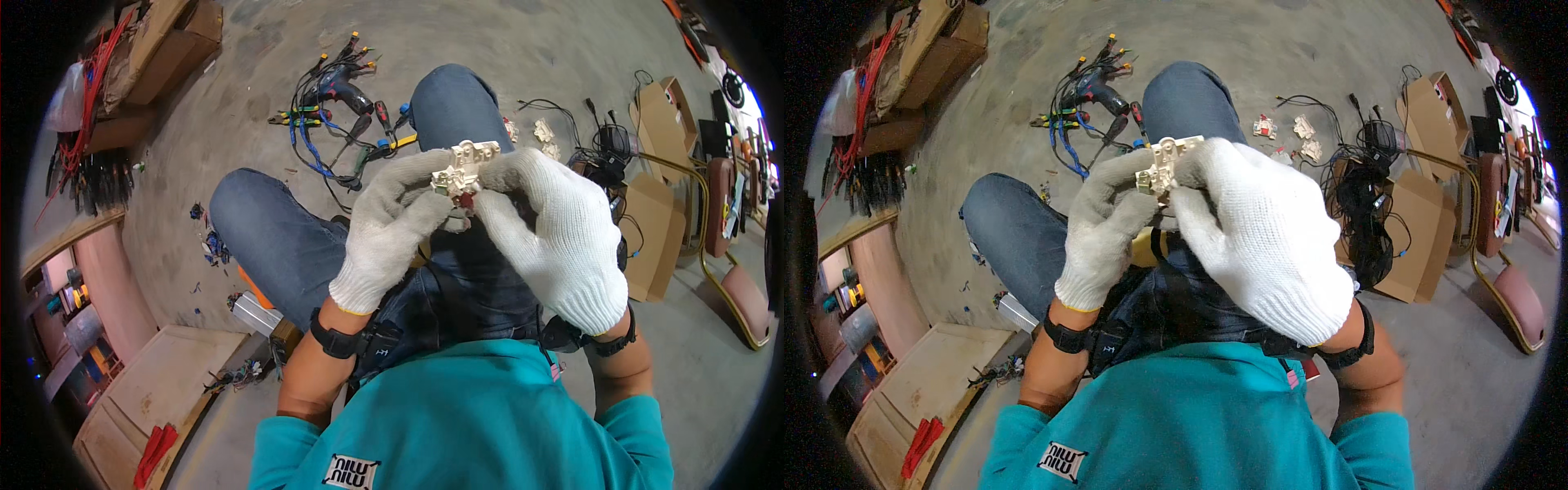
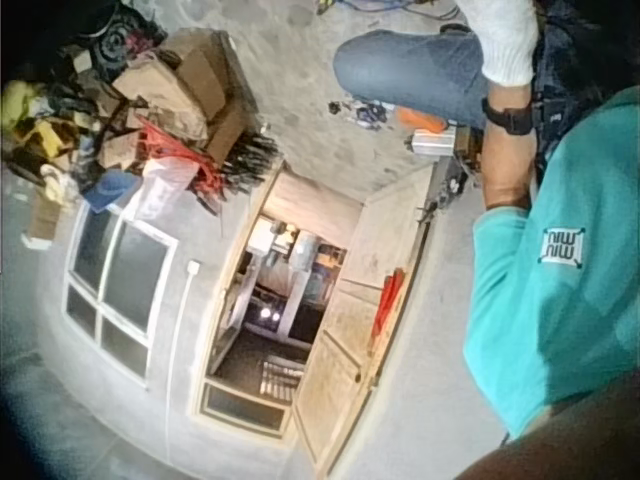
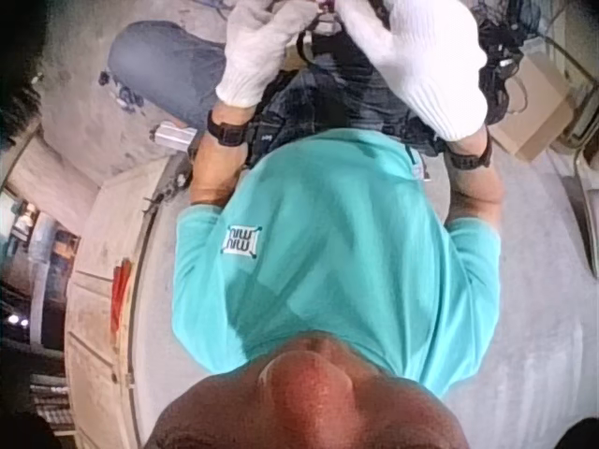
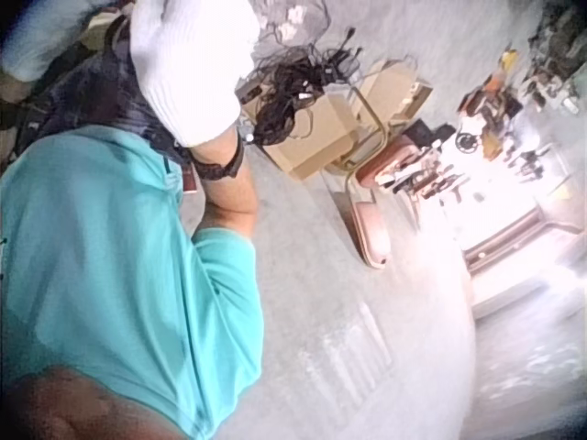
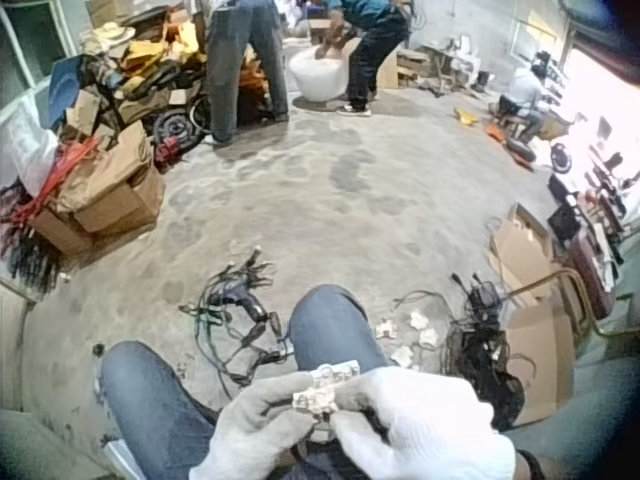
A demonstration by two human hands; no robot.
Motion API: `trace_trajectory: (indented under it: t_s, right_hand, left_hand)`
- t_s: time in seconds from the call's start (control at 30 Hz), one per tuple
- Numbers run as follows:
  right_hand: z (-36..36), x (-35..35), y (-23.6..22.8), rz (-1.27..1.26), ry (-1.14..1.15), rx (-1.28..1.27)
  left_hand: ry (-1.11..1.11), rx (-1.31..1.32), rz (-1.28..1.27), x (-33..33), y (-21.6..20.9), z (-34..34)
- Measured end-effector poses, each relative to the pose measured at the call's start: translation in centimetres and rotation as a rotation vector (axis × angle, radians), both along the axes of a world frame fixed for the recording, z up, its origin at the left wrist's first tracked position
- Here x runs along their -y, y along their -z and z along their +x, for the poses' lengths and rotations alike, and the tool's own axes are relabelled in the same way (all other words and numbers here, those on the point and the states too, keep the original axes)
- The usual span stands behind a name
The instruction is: Assembling components onto a small circuit board or control module in a workshop.
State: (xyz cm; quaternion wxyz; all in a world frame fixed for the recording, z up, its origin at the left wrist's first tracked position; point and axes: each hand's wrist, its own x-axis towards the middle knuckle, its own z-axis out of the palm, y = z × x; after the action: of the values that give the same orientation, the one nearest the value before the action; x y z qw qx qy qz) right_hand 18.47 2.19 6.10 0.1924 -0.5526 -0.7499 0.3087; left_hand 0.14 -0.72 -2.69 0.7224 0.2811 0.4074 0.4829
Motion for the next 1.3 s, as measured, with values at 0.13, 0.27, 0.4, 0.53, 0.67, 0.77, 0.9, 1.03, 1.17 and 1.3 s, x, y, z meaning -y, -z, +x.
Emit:
trace_trajectory:
  t_s: [0.13,0.27,0.4,0.53,0.67,0.77,0.9,1.03,1.17,1.3]
  right_hand:
    - [-0.12,0.07,-0.12,-0.042,0.037,0.009]
    - [-0.07,0.04,0.00,-0.084,0.072,-0.058]
    - [0.08,-0.06,0.45,-0.047,0.046,-0.068]
    - [-0.09,0.04,0.06,-0.110,0.072,-0.073]
    - [-0.07,0.03,0.20,-0.111,0.077,-0.059]
    - [0.05,-0.13,0.28,-0.134,0.085,-0.058]
    - [0.10,-0.22,0.06,-0.150,0.100,-0.036]
    - [0.20,-0.25,-0.11,-0.109,0.084,-0.027]
    - [-0.18,-0.17,-0.45,-0.121,0.102,-0.034]
    - [-0.33,-0.22,-0.45,-0.118,0.103,-0.030]
  left_hand:
    - [-0.017,-0.028,-0.003,0.09,-0.25,-0.01]
    - [0.037,-0.013,-0.046,0.12,-0.39,-0.33]
    - [0.007,-0.006,-0.052,0.22,-0.30,-0.44]
    - [0.036,-0.006,-0.041,0.17,-0.23,-0.55]
    - [0.057,-0.006,-0.001,0.17,-0.38,-0.61]
    - [0.048,0.040,0.011,0.27,-0.14,-0.61]
    - [0.071,0.046,0.016,0.33,-0.09,-0.89]
    - [0.082,0.086,-0.027,0.25,-0.35,-0.90]
    - [0.076,0.114,-0.015,0.15,-0.06,-0.82]
    - [0.086,0.069,-0.017,0.05,-0.51,-0.96]
